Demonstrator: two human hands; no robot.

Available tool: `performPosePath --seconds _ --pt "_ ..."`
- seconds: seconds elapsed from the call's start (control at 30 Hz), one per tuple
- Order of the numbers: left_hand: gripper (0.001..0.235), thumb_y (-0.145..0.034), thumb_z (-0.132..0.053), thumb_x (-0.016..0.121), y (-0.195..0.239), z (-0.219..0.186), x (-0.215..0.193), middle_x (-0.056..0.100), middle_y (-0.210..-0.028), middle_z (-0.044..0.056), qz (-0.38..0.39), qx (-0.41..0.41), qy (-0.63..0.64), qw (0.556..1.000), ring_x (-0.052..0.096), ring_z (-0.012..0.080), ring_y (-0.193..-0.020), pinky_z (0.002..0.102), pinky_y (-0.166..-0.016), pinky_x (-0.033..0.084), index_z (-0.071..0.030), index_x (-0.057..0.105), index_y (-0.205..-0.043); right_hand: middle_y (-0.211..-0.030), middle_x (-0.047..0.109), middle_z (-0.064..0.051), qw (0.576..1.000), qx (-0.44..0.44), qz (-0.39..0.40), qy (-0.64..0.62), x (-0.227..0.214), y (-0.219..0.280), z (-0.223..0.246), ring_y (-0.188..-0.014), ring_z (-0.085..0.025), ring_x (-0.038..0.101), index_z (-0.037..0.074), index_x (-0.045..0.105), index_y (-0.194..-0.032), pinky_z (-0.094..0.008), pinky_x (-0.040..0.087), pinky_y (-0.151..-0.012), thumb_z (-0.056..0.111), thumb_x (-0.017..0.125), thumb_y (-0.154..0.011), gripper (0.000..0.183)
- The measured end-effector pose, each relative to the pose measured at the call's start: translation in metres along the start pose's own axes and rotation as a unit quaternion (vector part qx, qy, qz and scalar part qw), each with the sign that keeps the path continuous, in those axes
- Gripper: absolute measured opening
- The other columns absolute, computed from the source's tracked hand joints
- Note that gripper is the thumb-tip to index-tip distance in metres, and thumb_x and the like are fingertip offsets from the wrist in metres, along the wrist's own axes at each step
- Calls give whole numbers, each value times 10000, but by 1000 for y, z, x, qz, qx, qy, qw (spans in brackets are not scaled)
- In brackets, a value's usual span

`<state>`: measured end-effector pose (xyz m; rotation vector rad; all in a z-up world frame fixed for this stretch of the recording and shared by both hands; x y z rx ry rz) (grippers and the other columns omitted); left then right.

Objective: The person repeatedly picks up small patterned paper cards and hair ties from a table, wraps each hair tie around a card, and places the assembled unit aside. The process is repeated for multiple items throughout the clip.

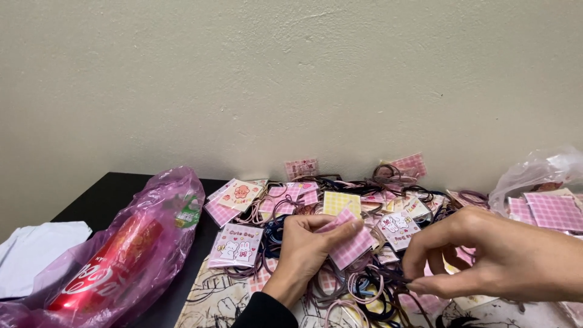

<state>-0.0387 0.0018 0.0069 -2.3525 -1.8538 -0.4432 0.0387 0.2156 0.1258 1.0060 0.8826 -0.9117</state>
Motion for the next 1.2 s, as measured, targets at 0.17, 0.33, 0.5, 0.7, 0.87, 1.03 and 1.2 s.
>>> performPosePath --seconds 0.17,0.33,0.5,0.7,0.87,1.03,1.2 --pt "279 -771 -143 1033 -3 0 1 921 -906 185 -13 13 -30 999 803 218 -720 304 -652 641 34 947 -969 -847 1044 113 951 -206 -142 -179 1 2 42 -714 -31 905 271 1095 -1096 -246 693 -629 358 1038 -807 307" --pt "190 -845 -28 996 -37 33 -11 915 -913 157 -22 9 -64 998 838 243 -798 285 -747 692 -4 952 -1028 -979 1054 -143 863 -178 -155 -447 39 -29 54 -822 -211 989 52 1008 -1160 -297 813 -794 118 1028 -767 399" --pt "291 -776 -128 1025 -27 22 -5 938 -944 169 -3 44 -38 998 843 207 -813 277 -731 685 -25 960 -1040 -1081 1066 -244 826 -25 -253 -502 58 -53 21 -948 -330 1019 -51 1002 -1104 -384 814 -937 -47 953 -800 308" --pt "340 -732 -120 1033 -19 15 -1 931 -967 165 18 34 -40 998 826 242 -820 306 -756 681 6 941 -1034 -1162 905 -80 849 -42 -379 -365 58 -56 -2 -1121 -177 859 98 1006 -1132 -291 729 -890 106 889 -902 258" --pt "305 -682 -203 1045 -22 16 -2 947 -972 88 3 60 -91 994 862 202 -923 400 -1065 722 -79 947 -942 -1031 1008 -117 833 47 -391 -388 56 -49 1 -855 -213 917 83 988 -1144 -307 746 -823 51 988 -787 359" --pt "329 -640 -54 1055 -17 19 8 930 -976 180 31 43 47 997 854 190 -883 288 -850 718 27 933 -934 -1002 993 -89 825 67 -429 -361 53 -47 -8 -999 -174 886 58 1007 -952 -296 662 -946 104 990 -816 145" --pt "349 -618 -103 1072 -9 4 5 944 -952 150 -2 32 -29 999 864 195 -854 292 -876 715 -11 952 -933 -1074 974 -61 854 67 -397 -328 55 -53 -11 -1071 -179 869 142 1014 -1021 -326 699 -985 173 984 -812 213"
Point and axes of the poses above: each hand's wrist, its own y-axis away from the middle knuckle, its own x-axis out of the palm, z = x × y, the point moved 5 cm from there along -y, towards the middle knuckle
